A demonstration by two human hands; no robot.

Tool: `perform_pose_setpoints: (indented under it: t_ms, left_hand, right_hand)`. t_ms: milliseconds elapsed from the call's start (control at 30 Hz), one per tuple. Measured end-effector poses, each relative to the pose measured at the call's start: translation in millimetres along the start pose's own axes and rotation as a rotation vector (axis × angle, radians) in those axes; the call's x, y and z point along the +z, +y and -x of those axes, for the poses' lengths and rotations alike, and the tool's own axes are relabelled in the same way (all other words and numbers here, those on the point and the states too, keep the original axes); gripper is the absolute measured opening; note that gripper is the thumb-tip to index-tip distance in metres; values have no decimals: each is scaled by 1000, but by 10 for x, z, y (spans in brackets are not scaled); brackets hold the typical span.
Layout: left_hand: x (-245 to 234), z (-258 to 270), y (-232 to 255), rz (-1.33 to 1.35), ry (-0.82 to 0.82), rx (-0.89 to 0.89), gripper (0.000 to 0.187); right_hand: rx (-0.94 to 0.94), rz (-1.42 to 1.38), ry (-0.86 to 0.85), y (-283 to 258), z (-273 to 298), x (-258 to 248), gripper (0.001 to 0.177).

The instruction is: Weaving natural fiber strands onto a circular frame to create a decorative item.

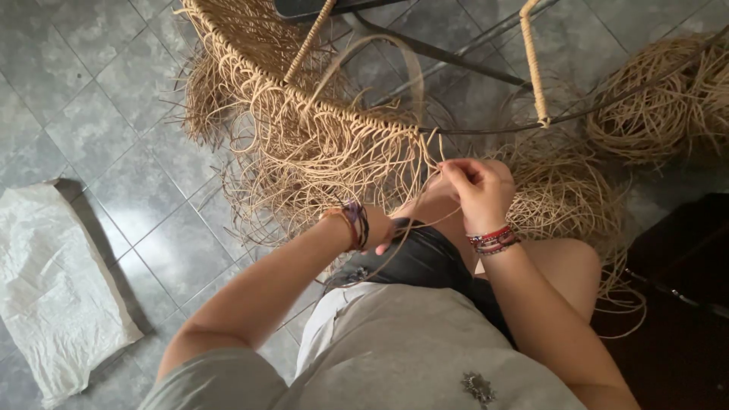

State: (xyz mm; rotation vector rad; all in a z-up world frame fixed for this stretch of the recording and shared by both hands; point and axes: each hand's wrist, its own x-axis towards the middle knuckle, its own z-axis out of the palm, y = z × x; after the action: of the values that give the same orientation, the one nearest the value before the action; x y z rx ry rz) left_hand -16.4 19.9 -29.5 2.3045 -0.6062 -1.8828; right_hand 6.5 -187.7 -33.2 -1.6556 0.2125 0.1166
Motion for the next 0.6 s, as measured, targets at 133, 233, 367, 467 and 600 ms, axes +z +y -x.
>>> perform_pose_setpoints:
  t_ms: [133,233,367,467,600]
  left_hand:
    - [-112,450,175,227,735,300,38]
    - [-224,236,274,791,991,464,38]
    - [120,11,140,112,728,387,21]
    - [-159,206,180,371,764,395,25]
    - [-126,138,91,100,729,465,26]
  right_hand:
    - [-125,153,-10,-543,129,42,13]
    - [-137,448,7,-558,126,81,9]
    - [-47,35,-41,-231,23,146,11]
    - [-70,209,-27,-458,70,125,10]
    - [-63,503,56,-167,7,147,11]
